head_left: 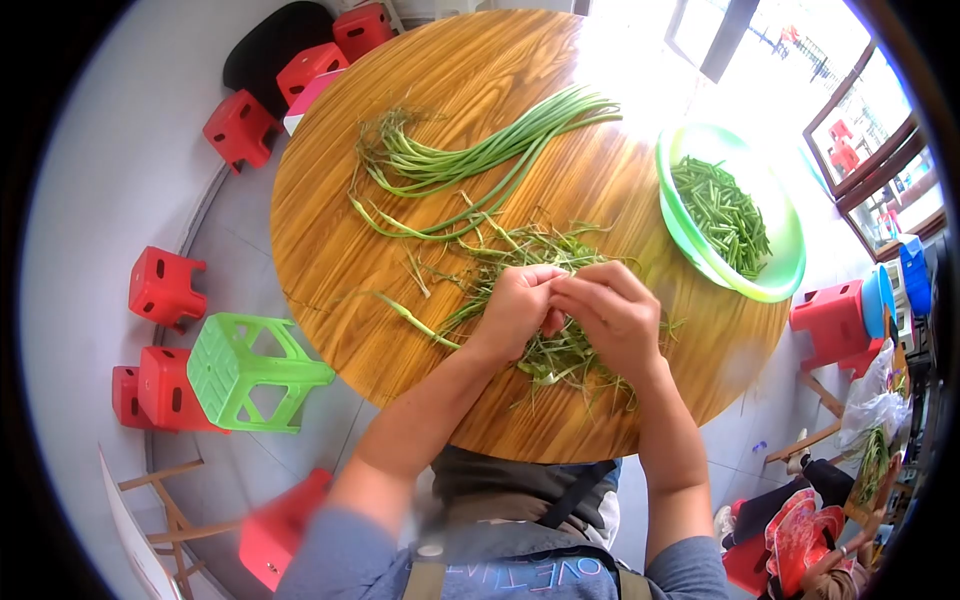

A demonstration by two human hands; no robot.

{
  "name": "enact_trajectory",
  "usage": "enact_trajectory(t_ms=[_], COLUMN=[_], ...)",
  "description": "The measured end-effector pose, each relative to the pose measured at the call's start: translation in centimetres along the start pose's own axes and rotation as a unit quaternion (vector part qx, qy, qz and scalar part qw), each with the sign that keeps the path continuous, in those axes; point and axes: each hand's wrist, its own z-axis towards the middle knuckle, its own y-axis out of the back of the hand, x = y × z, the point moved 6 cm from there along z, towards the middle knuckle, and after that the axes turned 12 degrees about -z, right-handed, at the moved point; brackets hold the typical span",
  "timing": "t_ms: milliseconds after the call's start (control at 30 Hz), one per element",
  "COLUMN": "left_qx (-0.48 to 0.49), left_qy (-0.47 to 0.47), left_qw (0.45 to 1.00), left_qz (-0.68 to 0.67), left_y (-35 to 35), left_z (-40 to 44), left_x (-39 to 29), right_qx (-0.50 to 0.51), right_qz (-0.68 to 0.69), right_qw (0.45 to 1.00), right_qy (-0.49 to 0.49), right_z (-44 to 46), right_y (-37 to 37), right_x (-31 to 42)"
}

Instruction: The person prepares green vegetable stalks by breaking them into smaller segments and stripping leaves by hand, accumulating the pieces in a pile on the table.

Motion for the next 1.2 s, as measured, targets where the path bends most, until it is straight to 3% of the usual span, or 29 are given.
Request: enact_trajectory(t_ms=[200, 400, 433, 533, 633, 733, 767, 867, 967, 1067, 1200], left_qx=[0.050, 0.098, 0.106, 0.091, 0.116, 0.108, 0.108, 0.104, 0.098, 0.081, 0.046], left_qy=[0.013, 0.006, -0.002, 0.026, 0.026, 0.019, 0.019, 0.014, 0.006, 0.015, 0.047], left_qw=[0.997, 0.990, 0.987, 0.984, 0.986, 0.991, 0.992, 0.994, 0.994, 0.995, 0.995], left_qz=[-0.059, -0.100, -0.121, -0.151, -0.113, -0.073, -0.061, -0.011, 0.043, 0.047, 0.075], left_y=[-1.0, -1.7, -1.9, -1.9, -1.9, -2.1, -2.0, -1.8, -2.0, -2.3, -1.6], left_z=[-0.4, -1.2, -1.3, -1.5, -1.1, -0.9, -0.8, -0.7, -0.8, -0.9, -0.8], left_x=[-0.5, -2.0, -2.4, -2.9, -2.3, -1.6, -1.5, -1.2, -1.4, -1.1, -0.6], right_qx=[-0.027, -0.022, 0.015, -0.023, -0.237, -0.328, -0.244, 0.047, 0.086, 0.026, -0.040], right_qz=[-0.074, -0.023, -0.003, -0.029, -0.043, -0.063, -0.040, 0.131, 0.266, 0.248, 0.000], right_qw=[0.996, 0.997, 0.992, 0.988, 0.920, 0.888, 0.892, 0.919, 0.893, 0.927, 0.988], right_qy=[0.041, -0.064, -0.128, -0.152, -0.309, -0.316, -0.379, -0.369, -0.352, -0.280, -0.147], right_z=[0.3, 0.7, 0.9, 0.5, -1.0, -0.5, -0.9, -0.7, -1.1, -0.7, 0.2], right_y=[0.9, 2.8, 3.1, 5.0, 7.7, 8.4, 7.5, 2.9, 0.0, 0.3, 2.1], right_x=[0.6, -3.2, -3.8, -5.8, -8.1, -6.8, -7.7, -7.3, -5.9, -5.6, -3.9])
